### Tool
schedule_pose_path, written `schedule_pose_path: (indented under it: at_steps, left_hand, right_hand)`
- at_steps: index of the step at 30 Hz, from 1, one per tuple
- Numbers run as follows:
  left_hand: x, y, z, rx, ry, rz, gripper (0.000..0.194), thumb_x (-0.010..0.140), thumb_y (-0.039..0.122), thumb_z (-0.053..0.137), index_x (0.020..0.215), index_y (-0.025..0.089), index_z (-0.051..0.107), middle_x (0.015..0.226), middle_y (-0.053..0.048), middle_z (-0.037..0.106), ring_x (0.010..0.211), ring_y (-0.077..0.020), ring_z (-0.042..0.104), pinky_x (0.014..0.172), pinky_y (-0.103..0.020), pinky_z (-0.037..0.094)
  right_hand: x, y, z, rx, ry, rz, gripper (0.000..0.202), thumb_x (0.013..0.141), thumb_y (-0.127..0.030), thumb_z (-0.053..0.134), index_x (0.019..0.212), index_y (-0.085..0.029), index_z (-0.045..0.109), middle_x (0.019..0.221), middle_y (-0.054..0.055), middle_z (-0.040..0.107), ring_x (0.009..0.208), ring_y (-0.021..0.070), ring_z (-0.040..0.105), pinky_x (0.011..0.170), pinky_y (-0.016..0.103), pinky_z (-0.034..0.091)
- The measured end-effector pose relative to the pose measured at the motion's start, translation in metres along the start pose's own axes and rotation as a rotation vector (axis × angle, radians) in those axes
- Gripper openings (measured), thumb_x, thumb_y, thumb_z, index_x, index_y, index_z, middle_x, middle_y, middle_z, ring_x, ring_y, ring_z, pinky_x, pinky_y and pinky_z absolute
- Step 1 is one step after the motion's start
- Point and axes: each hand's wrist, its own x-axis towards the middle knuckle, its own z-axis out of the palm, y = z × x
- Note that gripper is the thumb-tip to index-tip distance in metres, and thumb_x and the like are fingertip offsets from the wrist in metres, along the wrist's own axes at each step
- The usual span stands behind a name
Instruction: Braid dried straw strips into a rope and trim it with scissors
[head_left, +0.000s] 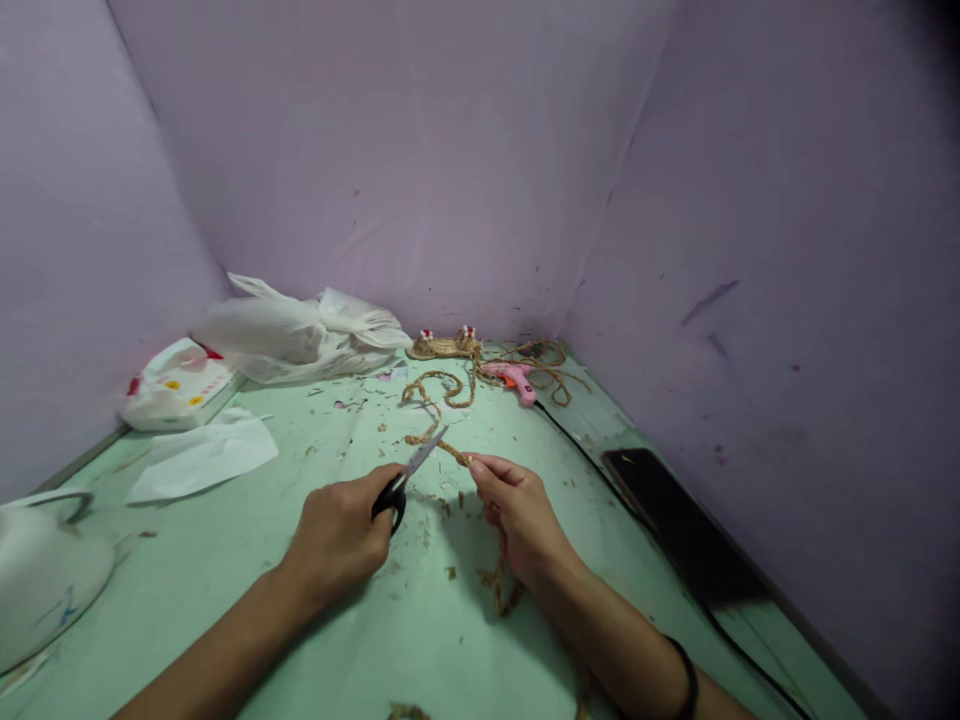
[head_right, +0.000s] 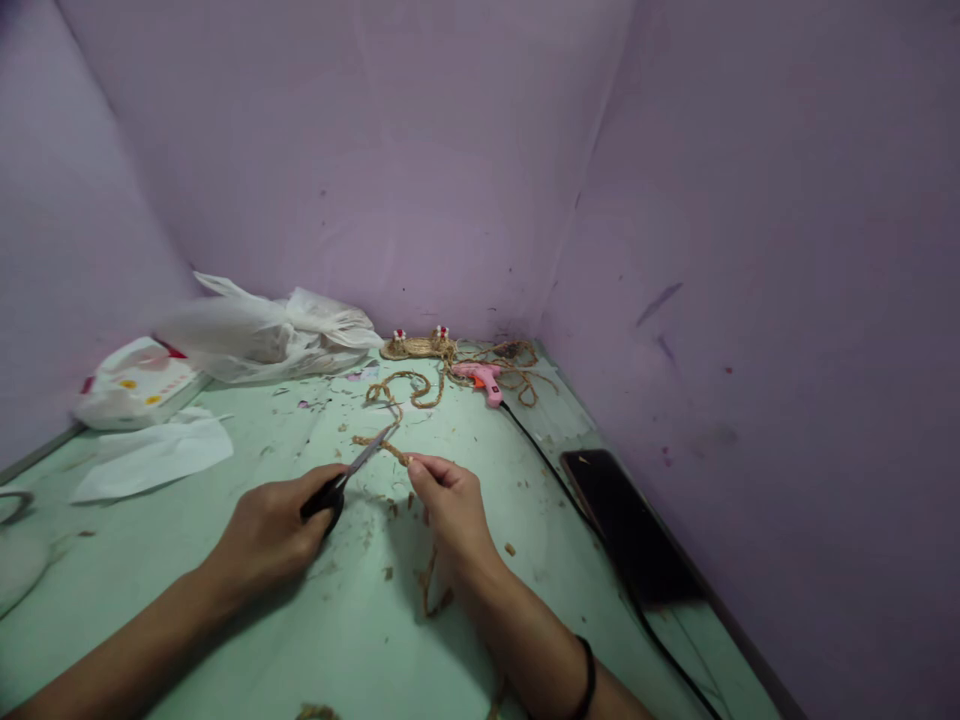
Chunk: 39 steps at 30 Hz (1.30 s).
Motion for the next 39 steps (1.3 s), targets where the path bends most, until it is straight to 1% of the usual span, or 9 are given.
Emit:
schedule_pose_path:
  at_steps: [2,6,9,11,13,18,20,31,39]
  left_hand:
    - [0.000,0.000,0.001,0.002,0.050,-0.026,0.041,0.073,0.022,0.042,0.112,0.030,0.054,0.090,0.003,0.068,0.077,-0.0172,0.063,0.065,-0.024,0.041]
    - [0.000,0.000,0.002,0.024,0.111,-0.038,0.040,0.074,0.025,0.041,0.112,0.029,0.054,0.089,0.002,0.068,0.074,-0.0163,0.063,0.064,-0.023,0.041]
    - [0.000,-0.001,0.003,0.049,0.122,-0.039,0.041,0.075,0.025,0.041,0.114,0.029,0.052,0.086,0.002,0.068,0.070,-0.0164,0.063,0.063,-0.024,0.041]
    - [0.000,-0.002,0.004,0.054,0.136,-0.038,0.041,0.074,0.024,0.041,0.113,0.029,0.052,0.085,0.002,0.068,0.070,-0.0165,0.063,0.063,-0.024,0.042]
    - [-0.001,-0.003,0.005,0.042,0.154,0.002,0.040,0.074,0.024,0.041,0.112,0.029,0.053,0.091,0.002,0.068,0.076,-0.0166,0.063,0.066,-0.024,0.043]
    - [-0.003,-0.002,0.006,0.103,0.149,0.186,0.048,0.070,0.023,0.046,0.118,0.024,0.049,0.107,-0.004,0.062,0.088,-0.0212,0.060,0.074,-0.030,0.044]
    - [-0.004,-0.002,0.006,0.159,0.135,0.235,0.050,0.069,0.022,0.047,0.119,0.023,0.048,0.105,-0.006,0.062,0.085,-0.0225,0.059,0.072,-0.032,0.043]
    - [-0.002,-0.007,0.000,0.255,0.107,0.341,0.056,0.069,0.016,0.043,0.125,0.019,0.043,0.099,-0.009,0.059,0.079,-0.0216,0.056,0.069,-0.034,0.043]
    - [-0.001,-0.009,0.002,0.246,-0.008,0.332,0.061,0.068,0.011,0.040,0.128,0.019,0.038,0.095,-0.009,0.060,0.075,-0.0209,0.058,0.065,-0.033,0.044]
  right_hand:
    - [0.001,-0.004,-0.001,0.203,-0.075,0.147,0.020,0.070,-0.028,0.060,0.075,-0.009,0.065,0.052,-0.004,0.039,0.043,0.0033,0.026,0.036,0.015,0.014]
    - [0.005,-0.007,-0.006,0.543,-0.344,0.632,0.019,0.079,-0.015,0.044,0.082,-0.003,0.059,0.057,-0.001,0.041,0.043,0.0022,0.030,0.034,0.010,0.019]
    - [0.005,-0.008,-0.010,0.639,-0.515,0.795,0.018,0.079,-0.010,0.045,0.090,-0.002,0.057,0.058,-0.001,0.041,0.045,0.0014,0.033,0.037,0.007,0.026]
    - [0.004,-0.008,-0.010,0.627,-0.561,0.769,0.014,0.075,-0.009,0.053,0.087,-0.004,0.057,0.058,-0.002,0.043,0.045,0.0007,0.035,0.038,0.006,0.027]
    - [0.003,-0.009,-0.009,0.537,-0.531,0.673,0.014,0.068,-0.009,0.061,0.082,-0.006,0.059,0.058,-0.001,0.046,0.045,0.0001,0.036,0.037,0.006,0.025]
    - [0.001,-0.008,-0.003,0.095,-0.192,0.204,0.018,0.056,-0.020,0.071,0.067,-0.009,0.062,0.048,-0.002,0.052,0.037,0.0016,0.037,0.034,0.013,0.026]
    - [0.000,-0.007,-0.001,-0.033,-0.111,0.112,0.017,0.053,-0.020,0.070,0.064,-0.010,0.062,0.044,-0.003,0.053,0.034,0.0028,0.037,0.033,0.016,0.026]
    - [-0.003,-0.004,0.002,-0.227,-0.168,0.087,0.020,0.055,-0.020,0.064,0.072,-0.012,0.070,0.042,-0.006,0.046,0.034,0.0012,0.023,0.036,0.019,0.015]
    - [-0.003,-0.002,0.000,-0.301,-0.219,-0.086,0.018,0.058,-0.022,0.064,0.072,-0.016,0.073,0.048,-0.002,0.053,0.043,0.0054,0.031,0.040,0.020,0.021]
